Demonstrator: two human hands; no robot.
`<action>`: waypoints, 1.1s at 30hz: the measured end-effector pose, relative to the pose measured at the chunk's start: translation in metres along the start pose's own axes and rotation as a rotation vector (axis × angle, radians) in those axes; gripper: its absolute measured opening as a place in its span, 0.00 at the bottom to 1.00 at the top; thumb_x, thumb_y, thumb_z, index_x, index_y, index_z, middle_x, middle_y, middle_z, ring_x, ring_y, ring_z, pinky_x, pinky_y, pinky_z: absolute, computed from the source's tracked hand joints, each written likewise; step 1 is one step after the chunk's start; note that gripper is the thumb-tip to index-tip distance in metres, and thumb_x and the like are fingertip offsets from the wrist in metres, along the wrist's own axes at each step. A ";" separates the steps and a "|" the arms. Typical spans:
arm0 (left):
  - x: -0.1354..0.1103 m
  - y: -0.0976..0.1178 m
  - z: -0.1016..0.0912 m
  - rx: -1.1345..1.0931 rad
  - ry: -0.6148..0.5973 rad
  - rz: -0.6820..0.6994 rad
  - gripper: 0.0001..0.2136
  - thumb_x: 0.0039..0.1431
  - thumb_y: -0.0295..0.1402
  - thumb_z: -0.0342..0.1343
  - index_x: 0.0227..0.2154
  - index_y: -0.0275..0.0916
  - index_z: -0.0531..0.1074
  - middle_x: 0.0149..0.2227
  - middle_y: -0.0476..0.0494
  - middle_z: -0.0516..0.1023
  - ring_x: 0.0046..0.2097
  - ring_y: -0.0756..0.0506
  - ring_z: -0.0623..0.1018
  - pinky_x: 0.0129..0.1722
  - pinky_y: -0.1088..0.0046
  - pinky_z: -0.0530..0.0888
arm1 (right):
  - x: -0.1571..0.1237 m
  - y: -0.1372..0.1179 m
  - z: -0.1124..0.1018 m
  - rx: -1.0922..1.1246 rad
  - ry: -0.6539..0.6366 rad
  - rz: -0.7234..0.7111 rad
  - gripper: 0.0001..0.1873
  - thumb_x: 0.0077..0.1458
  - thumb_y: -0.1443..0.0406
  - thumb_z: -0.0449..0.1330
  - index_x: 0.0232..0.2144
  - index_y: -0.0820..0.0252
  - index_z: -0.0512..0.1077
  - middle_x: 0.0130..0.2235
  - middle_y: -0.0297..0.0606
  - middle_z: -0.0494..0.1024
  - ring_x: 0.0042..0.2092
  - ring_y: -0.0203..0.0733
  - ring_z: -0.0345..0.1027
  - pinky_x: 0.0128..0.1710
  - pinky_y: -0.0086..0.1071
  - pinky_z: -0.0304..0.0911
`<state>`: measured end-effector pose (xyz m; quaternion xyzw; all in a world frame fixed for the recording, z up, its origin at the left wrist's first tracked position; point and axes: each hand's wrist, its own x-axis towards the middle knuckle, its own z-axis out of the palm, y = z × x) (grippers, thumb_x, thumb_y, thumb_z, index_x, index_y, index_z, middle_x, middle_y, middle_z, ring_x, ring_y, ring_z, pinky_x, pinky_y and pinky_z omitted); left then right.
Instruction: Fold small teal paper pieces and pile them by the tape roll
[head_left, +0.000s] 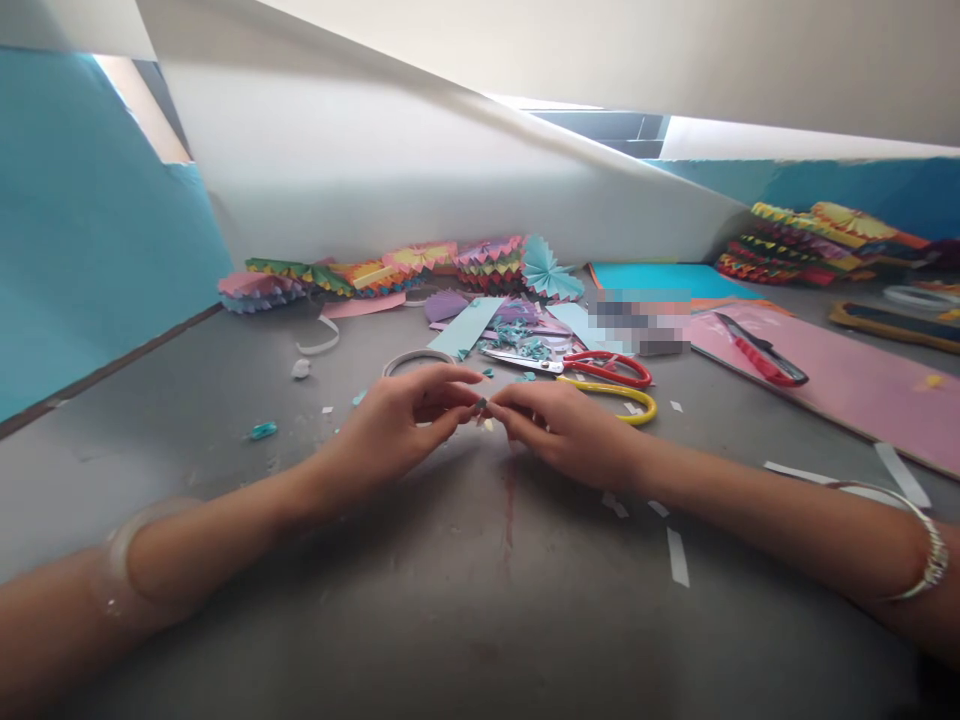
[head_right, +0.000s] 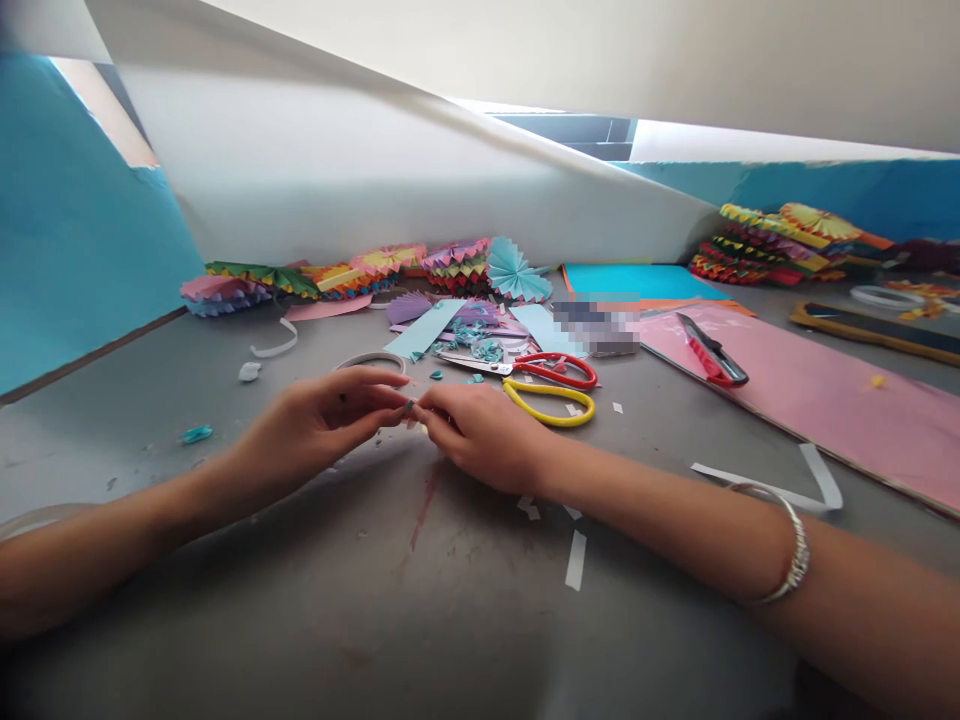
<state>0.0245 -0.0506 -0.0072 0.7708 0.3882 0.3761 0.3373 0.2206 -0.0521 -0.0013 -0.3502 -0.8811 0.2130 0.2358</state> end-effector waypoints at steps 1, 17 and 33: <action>-0.001 0.000 0.001 -0.008 0.001 0.009 0.13 0.55 0.29 0.56 0.44 0.36 0.69 0.40 0.44 0.79 0.42 0.47 0.79 0.47 0.72 0.75 | 0.000 0.001 0.001 -0.028 0.022 0.012 0.13 0.60 0.64 0.48 0.33 0.63 0.71 0.29 0.33 0.72 0.29 0.31 0.61 0.30 0.27 0.54; -0.001 0.005 0.001 0.384 0.011 0.198 0.11 0.57 0.28 0.53 0.44 0.37 0.71 0.43 0.44 0.79 0.41 0.46 0.80 0.41 0.74 0.76 | -0.001 0.010 0.006 0.112 0.066 0.066 0.11 0.59 0.65 0.49 0.38 0.62 0.70 0.33 0.35 0.74 0.33 0.33 0.64 0.33 0.28 0.57; -0.003 0.010 -0.005 0.422 -0.010 0.206 0.09 0.56 0.27 0.53 0.41 0.37 0.72 0.39 0.44 0.81 0.38 0.46 0.81 0.40 0.74 0.76 | 0.001 0.004 0.003 0.113 0.034 0.059 0.10 0.59 0.66 0.49 0.36 0.61 0.70 0.32 0.34 0.74 0.32 0.33 0.64 0.33 0.29 0.58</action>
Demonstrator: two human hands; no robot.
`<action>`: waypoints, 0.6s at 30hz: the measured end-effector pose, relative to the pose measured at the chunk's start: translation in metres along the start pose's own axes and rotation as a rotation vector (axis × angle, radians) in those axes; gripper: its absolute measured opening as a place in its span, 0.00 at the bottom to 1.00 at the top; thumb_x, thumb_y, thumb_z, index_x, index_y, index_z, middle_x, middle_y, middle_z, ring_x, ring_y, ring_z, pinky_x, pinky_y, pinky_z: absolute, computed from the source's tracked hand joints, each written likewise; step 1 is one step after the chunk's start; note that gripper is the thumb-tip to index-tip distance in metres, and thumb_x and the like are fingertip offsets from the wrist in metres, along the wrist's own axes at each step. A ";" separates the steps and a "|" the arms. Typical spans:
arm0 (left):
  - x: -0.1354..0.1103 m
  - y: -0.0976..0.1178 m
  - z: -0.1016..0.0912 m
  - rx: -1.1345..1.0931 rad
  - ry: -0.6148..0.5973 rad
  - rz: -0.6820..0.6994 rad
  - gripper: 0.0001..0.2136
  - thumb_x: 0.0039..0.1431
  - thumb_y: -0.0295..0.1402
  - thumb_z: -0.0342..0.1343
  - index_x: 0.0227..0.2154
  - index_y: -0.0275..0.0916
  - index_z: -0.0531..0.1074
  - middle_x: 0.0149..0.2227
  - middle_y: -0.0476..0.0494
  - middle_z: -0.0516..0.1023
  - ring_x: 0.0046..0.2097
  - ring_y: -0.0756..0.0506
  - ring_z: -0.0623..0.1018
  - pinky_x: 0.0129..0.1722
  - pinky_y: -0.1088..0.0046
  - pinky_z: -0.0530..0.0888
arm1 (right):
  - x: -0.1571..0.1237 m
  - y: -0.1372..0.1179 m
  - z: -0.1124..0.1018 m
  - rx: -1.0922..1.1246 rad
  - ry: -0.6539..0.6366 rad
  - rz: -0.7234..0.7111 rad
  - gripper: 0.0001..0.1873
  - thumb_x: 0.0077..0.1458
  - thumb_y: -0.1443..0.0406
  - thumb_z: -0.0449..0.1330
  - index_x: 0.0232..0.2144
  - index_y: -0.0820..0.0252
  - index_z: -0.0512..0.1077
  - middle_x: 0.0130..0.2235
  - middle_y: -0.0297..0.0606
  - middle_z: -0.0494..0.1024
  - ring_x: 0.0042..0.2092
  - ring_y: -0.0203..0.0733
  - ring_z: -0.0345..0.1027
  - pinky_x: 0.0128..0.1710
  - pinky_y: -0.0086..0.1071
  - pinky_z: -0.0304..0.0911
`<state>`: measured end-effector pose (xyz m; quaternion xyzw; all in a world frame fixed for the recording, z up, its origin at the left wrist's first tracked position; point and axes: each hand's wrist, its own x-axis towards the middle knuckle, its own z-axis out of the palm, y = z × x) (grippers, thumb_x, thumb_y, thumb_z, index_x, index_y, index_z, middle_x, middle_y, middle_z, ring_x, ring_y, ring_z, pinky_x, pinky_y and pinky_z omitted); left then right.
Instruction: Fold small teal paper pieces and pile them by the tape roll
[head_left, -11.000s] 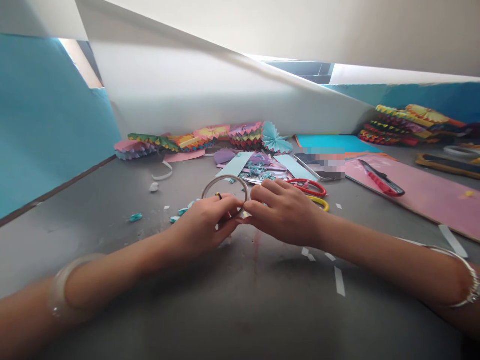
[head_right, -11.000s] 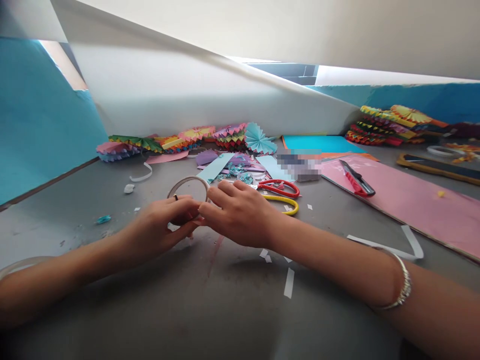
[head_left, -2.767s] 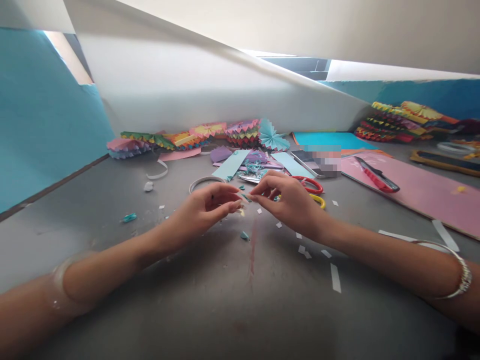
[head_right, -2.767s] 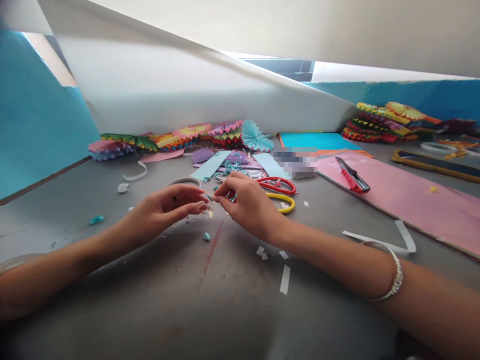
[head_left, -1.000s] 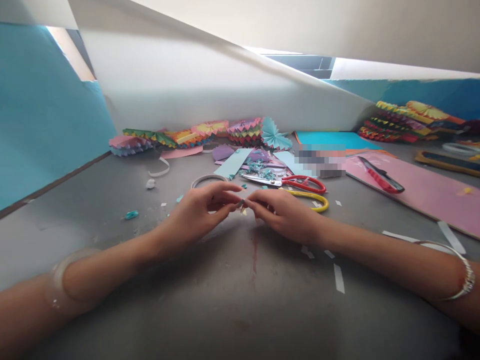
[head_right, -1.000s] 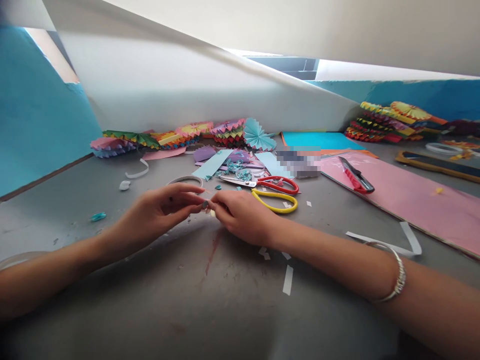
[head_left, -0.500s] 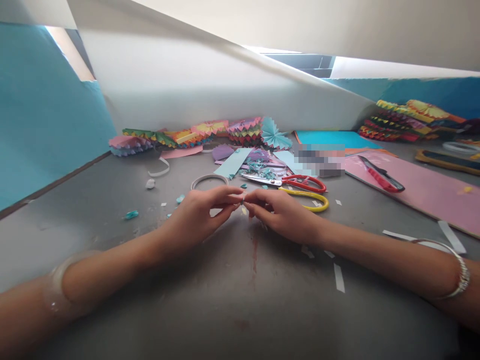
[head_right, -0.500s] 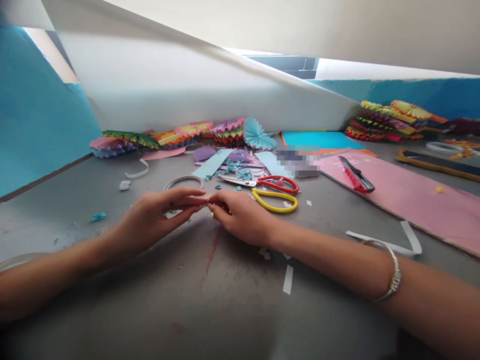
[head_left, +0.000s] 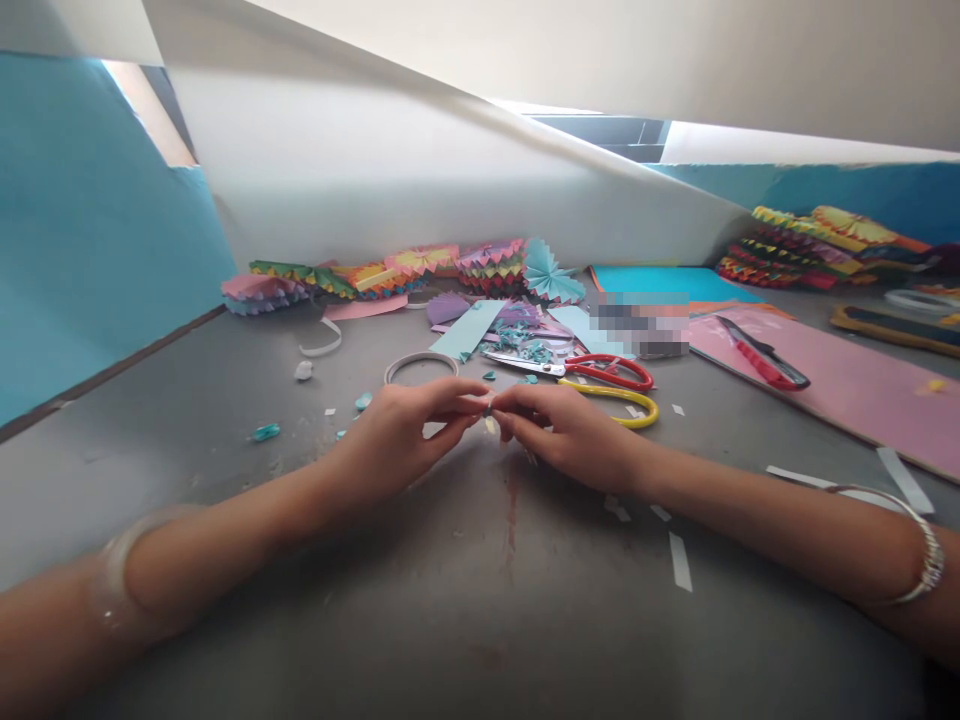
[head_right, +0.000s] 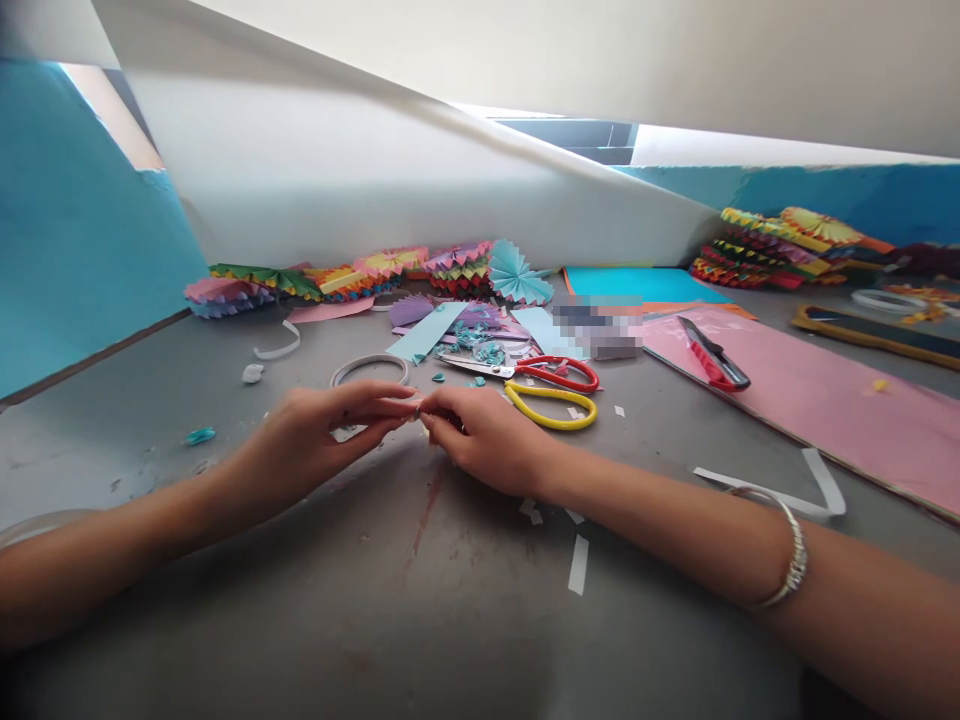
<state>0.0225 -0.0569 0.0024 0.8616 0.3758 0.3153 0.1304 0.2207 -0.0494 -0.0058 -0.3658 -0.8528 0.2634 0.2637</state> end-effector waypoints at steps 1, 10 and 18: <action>0.000 0.000 0.000 -0.007 -0.007 -0.003 0.09 0.57 0.28 0.53 0.40 0.38 0.71 0.39 0.45 0.81 0.38 0.46 0.81 0.40 0.73 0.76 | 0.000 0.000 0.000 -0.001 -0.003 -0.003 0.10 0.59 0.66 0.49 0.36 0.61 0.70 0.32 0.35 0.74 0.32 0.33 0.64 0.33 0.29 0.59; -0.004 0.002 -0.003 0.047 0.005 0.040 0.10 0.56 0.29 0.54 0.42 0.40 0.68 0.39 0.47 0.81 0.40 0.47 0.80 0.39 0.74 0.74 | -0.001 -0.003 -0.001 0.018 -0.014 -0.043 0.10 0.58 0.66 0.50 0.38 0.63 0.70 0.31 0.36 0.75 0.32 0.34 0.65 0.33 0.29 0.60; -0.005 0.003 -0.003 0.126 0.001 0.119 0.10 0.57 0.27 0.52 0.42 0.39 0.67 0.40 0.46 0.80 0.41 0.48 0.80 0.38 0.77 0.73 | -0.002 -0.002 0.001 0.052 0.005 -0.026 0.12 0.59 0.64 0.50 0.39 0.63 0.71 0.32 0.37 0.75 0.32 0.34 0.66 0.32 0.29 0.61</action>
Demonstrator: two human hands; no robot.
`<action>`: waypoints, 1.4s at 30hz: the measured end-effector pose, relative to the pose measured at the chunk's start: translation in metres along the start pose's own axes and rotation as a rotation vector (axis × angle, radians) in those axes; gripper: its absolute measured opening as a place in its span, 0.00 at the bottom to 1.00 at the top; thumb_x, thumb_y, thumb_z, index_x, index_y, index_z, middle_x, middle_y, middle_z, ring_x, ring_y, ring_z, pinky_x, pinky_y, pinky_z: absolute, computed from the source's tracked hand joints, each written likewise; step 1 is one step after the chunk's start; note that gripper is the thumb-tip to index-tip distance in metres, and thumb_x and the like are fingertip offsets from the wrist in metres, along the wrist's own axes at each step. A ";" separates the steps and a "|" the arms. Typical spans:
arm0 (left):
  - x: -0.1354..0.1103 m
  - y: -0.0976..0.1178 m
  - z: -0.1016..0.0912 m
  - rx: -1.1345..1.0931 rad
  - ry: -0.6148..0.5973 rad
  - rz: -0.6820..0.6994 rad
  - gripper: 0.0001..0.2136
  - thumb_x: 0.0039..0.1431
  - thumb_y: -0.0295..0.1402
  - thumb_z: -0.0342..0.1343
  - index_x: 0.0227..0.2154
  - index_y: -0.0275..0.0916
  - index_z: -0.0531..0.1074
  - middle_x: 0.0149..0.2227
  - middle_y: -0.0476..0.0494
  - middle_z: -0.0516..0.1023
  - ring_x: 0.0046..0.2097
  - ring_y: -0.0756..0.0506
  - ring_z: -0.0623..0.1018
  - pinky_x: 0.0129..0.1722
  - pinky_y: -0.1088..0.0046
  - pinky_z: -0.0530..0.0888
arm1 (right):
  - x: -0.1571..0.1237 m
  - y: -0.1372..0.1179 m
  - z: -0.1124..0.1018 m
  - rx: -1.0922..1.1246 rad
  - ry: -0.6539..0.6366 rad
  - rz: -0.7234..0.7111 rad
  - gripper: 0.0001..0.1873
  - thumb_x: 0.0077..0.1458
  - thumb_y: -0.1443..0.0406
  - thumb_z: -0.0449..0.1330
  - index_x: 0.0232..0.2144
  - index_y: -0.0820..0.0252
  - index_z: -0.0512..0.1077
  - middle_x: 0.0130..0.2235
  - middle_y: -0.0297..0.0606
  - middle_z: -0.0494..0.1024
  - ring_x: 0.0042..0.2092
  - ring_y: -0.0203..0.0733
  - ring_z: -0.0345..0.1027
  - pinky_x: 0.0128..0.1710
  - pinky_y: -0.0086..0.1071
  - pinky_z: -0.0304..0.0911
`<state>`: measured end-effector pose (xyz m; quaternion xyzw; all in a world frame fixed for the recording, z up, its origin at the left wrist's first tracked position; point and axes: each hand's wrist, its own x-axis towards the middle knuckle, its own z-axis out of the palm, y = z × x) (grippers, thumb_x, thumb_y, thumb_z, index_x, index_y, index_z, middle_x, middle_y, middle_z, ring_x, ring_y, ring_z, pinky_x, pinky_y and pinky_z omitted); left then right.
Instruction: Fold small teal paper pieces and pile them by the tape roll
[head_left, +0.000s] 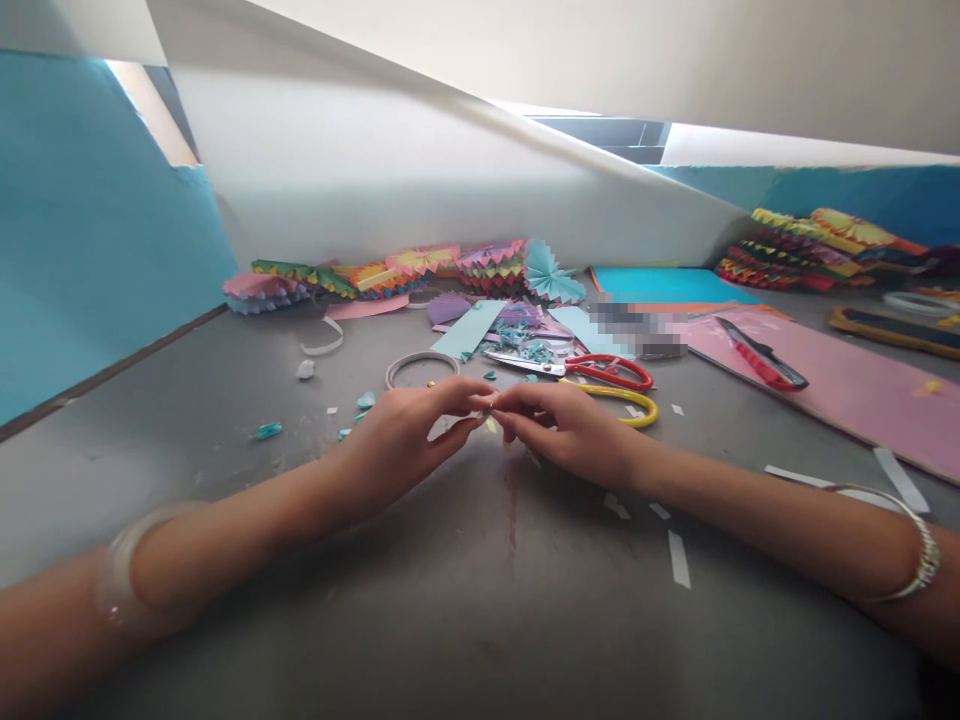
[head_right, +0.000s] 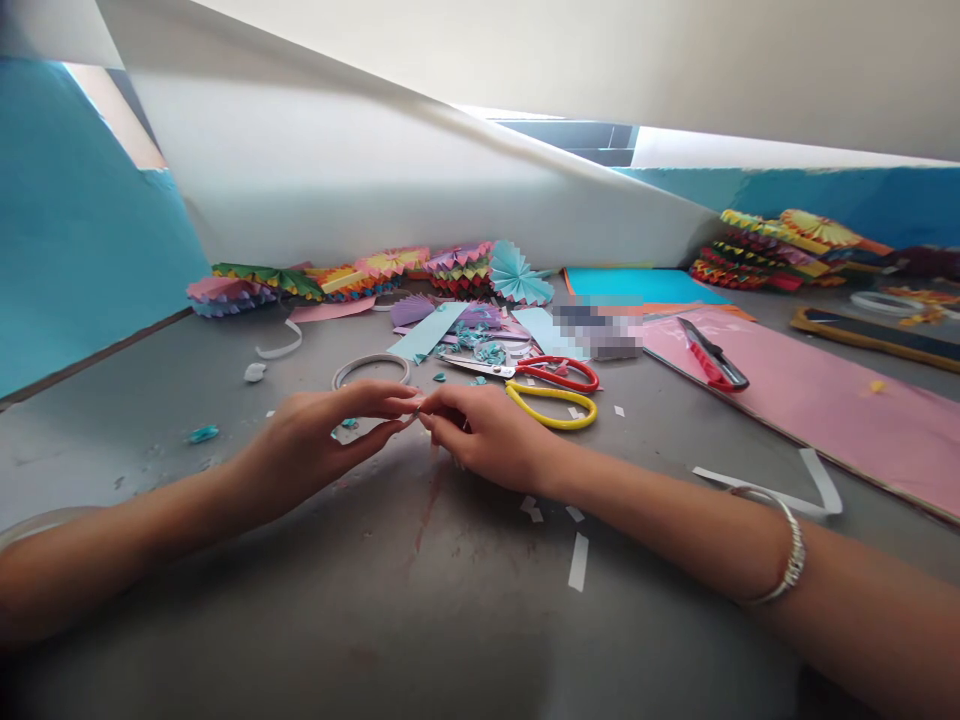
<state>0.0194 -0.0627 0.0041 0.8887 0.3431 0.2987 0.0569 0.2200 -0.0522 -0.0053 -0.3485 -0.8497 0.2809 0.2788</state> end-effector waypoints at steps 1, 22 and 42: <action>0.000 0.000 0.000 -0.002 0.005 0.006 0.10 0.58 0.27 0.52 0.43 0.39 0.67 0.40 0.46 0.80 0.41 0.48 0.80 0.38 0.77 0.73 | 0.000 0.000 0.000 0.002 0.007 0.008 0.13 0.59 0.64 0.50 0.39 0.63 0.71 0.31 0.36 0.75 0.31 0.34 0.66 0.31 0.29 0.61; 0.001 -0.002 0.006 0.066 0.027 0.057 0.09 0.58 0.26 0.50 0.43 0.36 0.67 0.40 0.44 0.80 0.39 0.48 0.79 0.38 0.76 0.72 | 0.001 0.001 0.001 -0.005 -0.001 0.079 0.09 0.57 0.64 0.51 0.37 0.62 0.68 0.30 0.34 0.72 0.29 0.32 0.63 0.30 0.28 0.58; -0.003 -0.009 0.007 -0.335 -0.076 -0.153 0.12 0.58 0.28 0.49 0.46 0.40 0.60 0.36 0.47 0.73 0.38 0.50 0.76 0.38 0.73 0.74 | 0.001 0.001 -0.003 -0.076 -0.044 0.083 0.11 0.58 0.61 0.51 0.39 0.61 0.67 0.33 0.36 0.73 0.31 0.34 0.63 0.30 0.29 0.58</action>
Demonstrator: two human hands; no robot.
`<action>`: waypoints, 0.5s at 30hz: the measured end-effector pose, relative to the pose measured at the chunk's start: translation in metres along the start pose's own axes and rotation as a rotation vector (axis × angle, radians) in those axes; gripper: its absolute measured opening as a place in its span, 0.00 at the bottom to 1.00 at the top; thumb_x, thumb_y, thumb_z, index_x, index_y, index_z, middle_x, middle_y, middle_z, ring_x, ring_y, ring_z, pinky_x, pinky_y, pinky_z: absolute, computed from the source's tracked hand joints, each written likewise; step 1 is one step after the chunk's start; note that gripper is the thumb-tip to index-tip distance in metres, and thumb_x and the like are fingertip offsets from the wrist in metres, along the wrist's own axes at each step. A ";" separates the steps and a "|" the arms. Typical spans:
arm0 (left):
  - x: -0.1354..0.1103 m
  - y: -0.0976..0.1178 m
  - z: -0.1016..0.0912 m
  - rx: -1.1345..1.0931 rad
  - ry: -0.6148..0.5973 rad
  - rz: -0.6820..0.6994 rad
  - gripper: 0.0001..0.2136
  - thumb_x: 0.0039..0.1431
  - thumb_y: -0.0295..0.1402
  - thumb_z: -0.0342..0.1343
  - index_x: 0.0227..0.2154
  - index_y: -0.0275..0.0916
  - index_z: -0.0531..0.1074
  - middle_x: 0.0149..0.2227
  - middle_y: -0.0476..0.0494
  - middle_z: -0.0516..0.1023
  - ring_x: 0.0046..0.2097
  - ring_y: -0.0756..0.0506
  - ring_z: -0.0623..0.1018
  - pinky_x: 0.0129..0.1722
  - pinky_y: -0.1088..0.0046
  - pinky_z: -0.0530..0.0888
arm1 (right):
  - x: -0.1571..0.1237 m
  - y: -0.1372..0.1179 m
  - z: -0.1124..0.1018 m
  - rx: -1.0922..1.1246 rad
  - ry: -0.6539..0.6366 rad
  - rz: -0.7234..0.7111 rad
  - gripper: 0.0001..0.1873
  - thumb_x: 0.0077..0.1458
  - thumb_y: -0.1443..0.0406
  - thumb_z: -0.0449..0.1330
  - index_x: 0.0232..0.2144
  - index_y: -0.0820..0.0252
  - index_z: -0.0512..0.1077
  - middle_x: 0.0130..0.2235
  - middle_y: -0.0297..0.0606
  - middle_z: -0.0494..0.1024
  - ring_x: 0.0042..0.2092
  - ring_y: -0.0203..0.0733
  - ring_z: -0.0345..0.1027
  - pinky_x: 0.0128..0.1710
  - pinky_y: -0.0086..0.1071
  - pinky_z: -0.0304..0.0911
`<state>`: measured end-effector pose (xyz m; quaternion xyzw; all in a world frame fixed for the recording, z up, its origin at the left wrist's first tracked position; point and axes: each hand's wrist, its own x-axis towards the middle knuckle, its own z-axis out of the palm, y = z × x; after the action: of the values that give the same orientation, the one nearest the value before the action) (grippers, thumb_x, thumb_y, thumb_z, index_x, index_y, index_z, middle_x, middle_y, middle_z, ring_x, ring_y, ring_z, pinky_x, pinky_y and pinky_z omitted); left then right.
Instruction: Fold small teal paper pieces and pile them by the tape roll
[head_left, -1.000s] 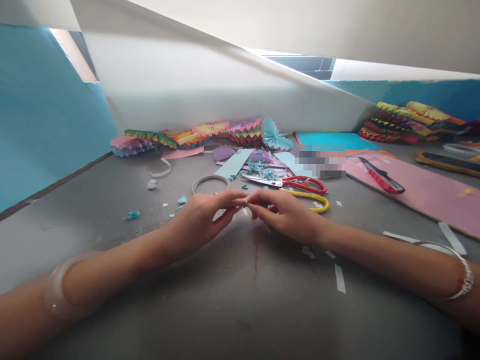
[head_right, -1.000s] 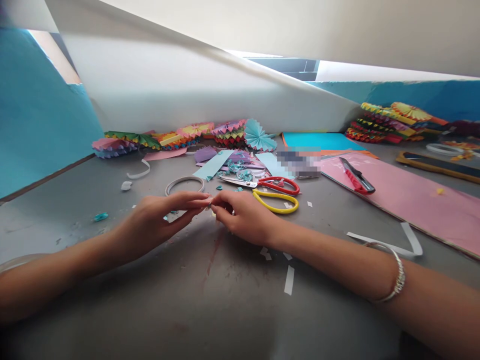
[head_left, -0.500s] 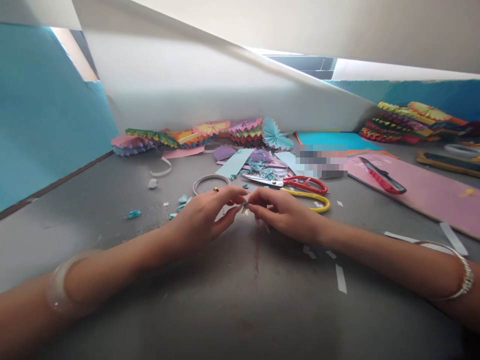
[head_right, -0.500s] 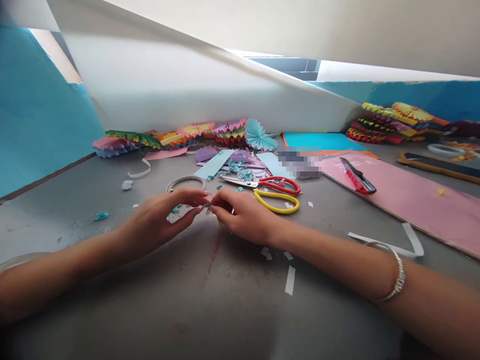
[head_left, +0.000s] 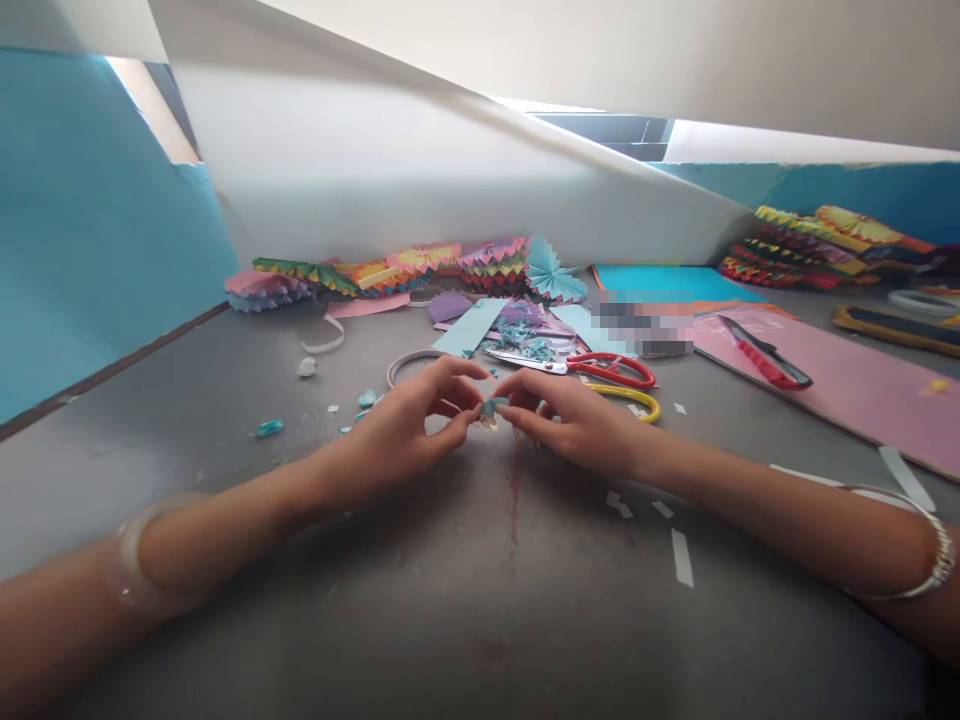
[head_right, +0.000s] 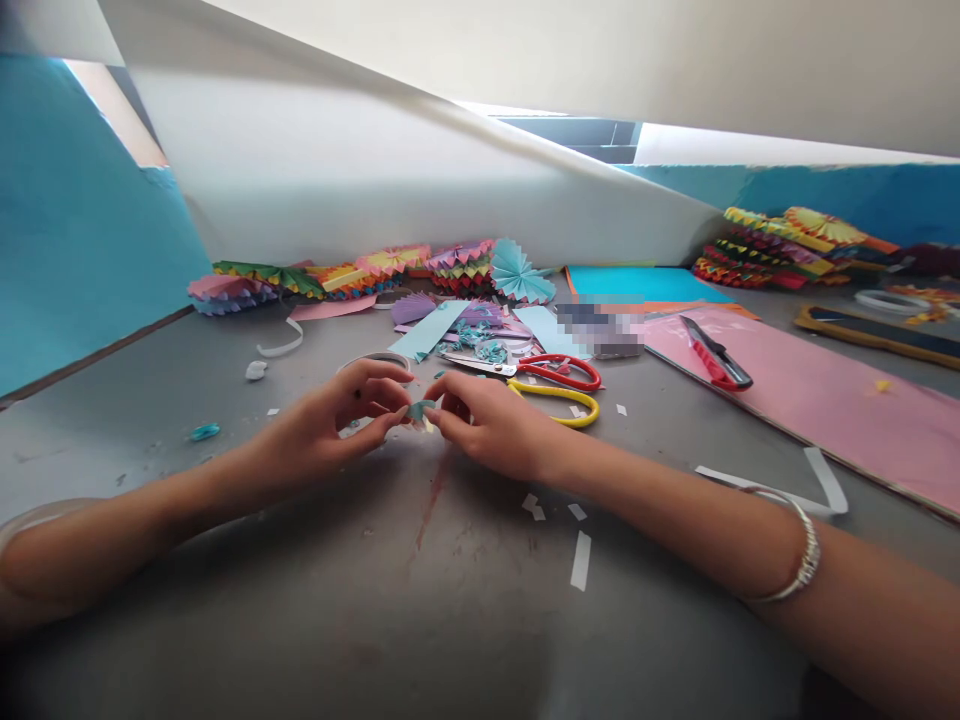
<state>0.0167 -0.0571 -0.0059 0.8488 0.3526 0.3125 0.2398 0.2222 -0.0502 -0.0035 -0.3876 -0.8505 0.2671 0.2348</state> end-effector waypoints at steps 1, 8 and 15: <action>0.000 0.000 0.000 -0.017 -0.002 -0.018 0.12 0.58 0.29 0.49 0.45 0.40 0.59 0.36 0.47 0.73 0.37 0.50 0.76 0.38 0.73 0.74 | 0.000 0.000 0.000 0.029 -0.011 0.008 0.11 0.58 0.61 0.51 0.39 0.61 0.67 0.34 0.35 0.73 0.31 0.34 0.63 0.31 0.29 0.58; 0.004 -0.003 0.000 0.367 0.057 0.123 0.04 0.58 0.27 0.49 0.36 0.38 0.64 0.33 0.46 0.72 0.33 0.49 0.75 0.35 0.72 0.73 | 0.001 -0.001 0.001 0.234 -0.005 0.085 0.11 0.57 0.59 0.53 0.33 0.61 0.69 0.26 0.31 0.69 0.27 0.32 0.62 0.28 0.28 0.58; 0.001 -0.002 0.004 0.561 0.178 0.389 0.12 0.57 0.22 0.50 0.44 0.35 0.65 0.42 0.40 0.72 0.45 0.46 0.74 0.45 0.69 0.72 | 0.002 -0.007 0.001 0.590 -0.008 0.151 0.10 0.56 0.61 0.55 0.31 0.63 0.69 0.24 0.30 0.69 0.25 0.29 0.63 0.29 0.26 0.60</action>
<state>0.0195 -0.0557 -0.0092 0.9024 0.2757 0.3161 -0.0984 0.2171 -0.0531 0.0008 -0.3638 -0.7057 0.5210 0.3133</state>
